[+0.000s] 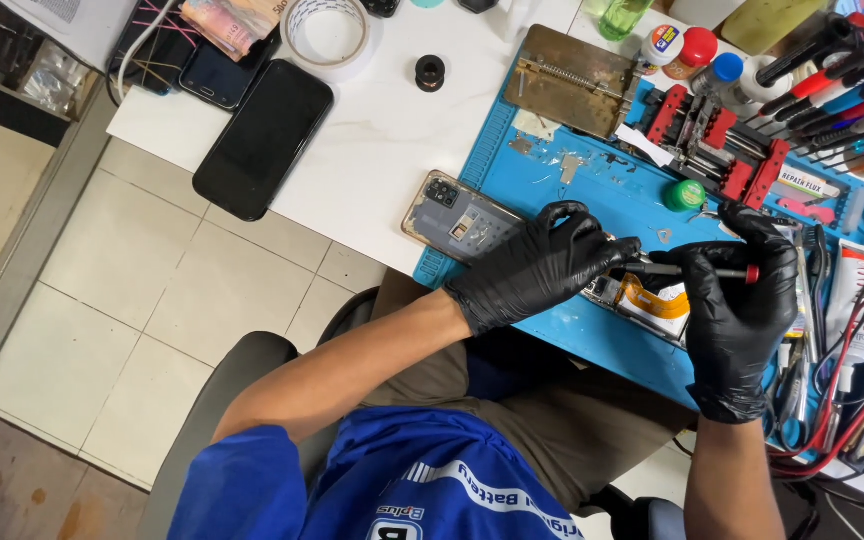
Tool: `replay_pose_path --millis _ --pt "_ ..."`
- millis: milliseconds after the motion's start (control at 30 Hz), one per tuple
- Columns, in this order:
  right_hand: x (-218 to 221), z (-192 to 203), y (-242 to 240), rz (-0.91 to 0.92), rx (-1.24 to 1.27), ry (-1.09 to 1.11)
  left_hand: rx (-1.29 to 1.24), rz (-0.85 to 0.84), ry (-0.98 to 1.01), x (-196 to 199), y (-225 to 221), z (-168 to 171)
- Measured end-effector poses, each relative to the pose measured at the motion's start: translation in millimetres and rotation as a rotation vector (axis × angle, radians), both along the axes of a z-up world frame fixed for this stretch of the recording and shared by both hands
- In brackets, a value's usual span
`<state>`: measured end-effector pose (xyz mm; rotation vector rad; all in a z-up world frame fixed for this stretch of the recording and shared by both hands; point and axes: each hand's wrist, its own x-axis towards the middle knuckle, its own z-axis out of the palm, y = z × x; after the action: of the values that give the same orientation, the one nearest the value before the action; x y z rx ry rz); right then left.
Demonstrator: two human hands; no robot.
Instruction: Technician disassembling or reassembling a mobile phone using a precision screwdriver on a repair bench.
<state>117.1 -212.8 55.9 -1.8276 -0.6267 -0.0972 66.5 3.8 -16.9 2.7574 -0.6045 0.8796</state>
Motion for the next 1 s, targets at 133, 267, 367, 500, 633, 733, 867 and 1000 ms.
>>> replay_pose_path --millis 133,267,367,500,633,733,867,1000 --pt "2 4 -1 0.052 -0.033 -0.032 0.045 0.011 0.0 -2 1 4" --pt "7 3 -3 -0.005 -0.023 -0.103 0.027 0.002 0.025 -2 4 5" --pt "8 1 -5 -0.03 -0.024 -0.107 0.018 -0.009 0.047 -3 4 3" --pt "4 5 -1 -0.008 0.009 -0.043 -0.008 -0.019 0.069 -2 1 -2" --pt "6 6 -4 -0.034 -0.031 -0.108 -0.049 -0.045 0.079 -2 3 -1" --pt "3 8 -2 -0.028 0.013 -0.042 -0.051 -0.047 0.046 -4 4 2" --pt "1 13 0 -0.017 0.003 -0.04 -0.049 -0.038 0.025 -5 5 9" --pt "2 10 -5 -0.036 -0.041 -0.061 -0.057 -0.035 0.03 -5 4 3"
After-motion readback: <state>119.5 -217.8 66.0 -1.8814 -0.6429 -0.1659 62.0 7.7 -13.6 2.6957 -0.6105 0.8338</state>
